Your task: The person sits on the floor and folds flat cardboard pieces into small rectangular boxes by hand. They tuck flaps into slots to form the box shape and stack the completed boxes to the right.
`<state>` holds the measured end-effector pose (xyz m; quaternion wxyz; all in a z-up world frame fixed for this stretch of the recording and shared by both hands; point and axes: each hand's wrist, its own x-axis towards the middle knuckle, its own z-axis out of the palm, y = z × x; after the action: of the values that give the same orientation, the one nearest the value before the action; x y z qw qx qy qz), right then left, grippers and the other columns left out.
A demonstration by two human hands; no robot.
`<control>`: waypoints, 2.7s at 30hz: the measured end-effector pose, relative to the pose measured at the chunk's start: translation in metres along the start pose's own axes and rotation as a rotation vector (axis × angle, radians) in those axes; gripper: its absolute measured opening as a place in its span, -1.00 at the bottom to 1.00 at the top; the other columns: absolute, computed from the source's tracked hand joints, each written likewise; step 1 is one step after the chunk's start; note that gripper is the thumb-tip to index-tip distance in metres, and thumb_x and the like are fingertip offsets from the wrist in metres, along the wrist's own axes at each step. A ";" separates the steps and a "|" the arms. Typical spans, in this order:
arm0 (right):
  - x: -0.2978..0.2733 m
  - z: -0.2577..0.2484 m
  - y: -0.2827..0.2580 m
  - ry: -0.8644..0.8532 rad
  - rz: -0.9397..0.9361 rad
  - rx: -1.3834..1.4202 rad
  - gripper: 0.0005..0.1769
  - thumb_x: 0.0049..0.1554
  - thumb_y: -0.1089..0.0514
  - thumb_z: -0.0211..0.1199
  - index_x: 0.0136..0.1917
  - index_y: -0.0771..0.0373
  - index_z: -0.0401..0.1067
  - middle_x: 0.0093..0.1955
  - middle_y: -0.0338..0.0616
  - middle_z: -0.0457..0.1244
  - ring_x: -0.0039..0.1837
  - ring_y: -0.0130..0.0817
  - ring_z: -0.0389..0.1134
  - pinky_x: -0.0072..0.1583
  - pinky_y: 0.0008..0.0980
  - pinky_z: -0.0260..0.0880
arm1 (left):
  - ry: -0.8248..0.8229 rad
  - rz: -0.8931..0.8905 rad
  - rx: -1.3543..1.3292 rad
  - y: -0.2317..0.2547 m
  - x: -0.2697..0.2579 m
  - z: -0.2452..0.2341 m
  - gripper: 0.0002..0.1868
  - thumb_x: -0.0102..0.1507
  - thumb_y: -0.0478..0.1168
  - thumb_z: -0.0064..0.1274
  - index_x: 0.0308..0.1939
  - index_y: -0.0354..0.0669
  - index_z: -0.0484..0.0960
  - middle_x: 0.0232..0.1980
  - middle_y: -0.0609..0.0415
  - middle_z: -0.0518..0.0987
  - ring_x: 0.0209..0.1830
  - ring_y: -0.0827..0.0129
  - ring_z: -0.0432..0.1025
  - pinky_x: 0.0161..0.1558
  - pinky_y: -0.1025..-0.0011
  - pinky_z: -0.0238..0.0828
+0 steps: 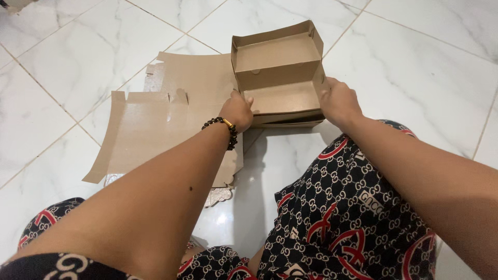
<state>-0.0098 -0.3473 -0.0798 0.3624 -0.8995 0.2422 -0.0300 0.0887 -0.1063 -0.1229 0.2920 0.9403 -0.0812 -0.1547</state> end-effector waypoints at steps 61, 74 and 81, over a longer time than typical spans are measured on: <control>-0.014 0.080 -0.016 0.191 -0.717 -1.351 -0.11 0.11 -0.20 -0.15 0.65 0.01 -0.17 0.69 0.02 -0.29 0.68 0.06 -0.40 0.38 0.48 -0.83 | -0.116 -0.295 0.326 -0.001 -0.034 -0.005 0.04 0.12 0.14 0.26 0.52 -0.04 0.02 0.58 -0.15 -0.08 0.60 -0.20 -0.19 0.39 -0.32 0.04; -0.067 0.100 -0.052 -0.339 -0.735 -0.437 -0.33 0.25 -0.07 0.10 0.53 0.19 0.07 0.51 0.14 0.08 0.63 -0.06 -0.07 0.58 0.18 -0.43 | -0.211 -0.077 0.365 -0.059 -0.036 0.003 -0.17 0.30 0.12 0.05 0.51 -0.17 0.08 0.58 -0.35 -0.06 0.65 -0.29 -0.38 0.47 -0.43 -0.28; -0.055 0.124 -0.089 -0.630 0.145 0.584 -0.30 0.22 -0.30 0.02 0.42 0.17 0.14 0.30 0.08 0.29 0.25 -0.13 0.38 0.21 -0.10 0.43 | -0.079 0.259 0.246 -0.040 -0.080 -0.013 -0.69 0.37 -0.20 -0.15 0.09 -0.14 0.63 0.23 -0.09 0.64 0.22 0.10 0.53 0.30 0.22 0.47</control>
<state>0.0070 -0.1883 -0.1047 0.6591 -0.7051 0.1637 0.2041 0.0204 -0.0472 -0.1160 0.1887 0.9439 -0.2311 -0.1414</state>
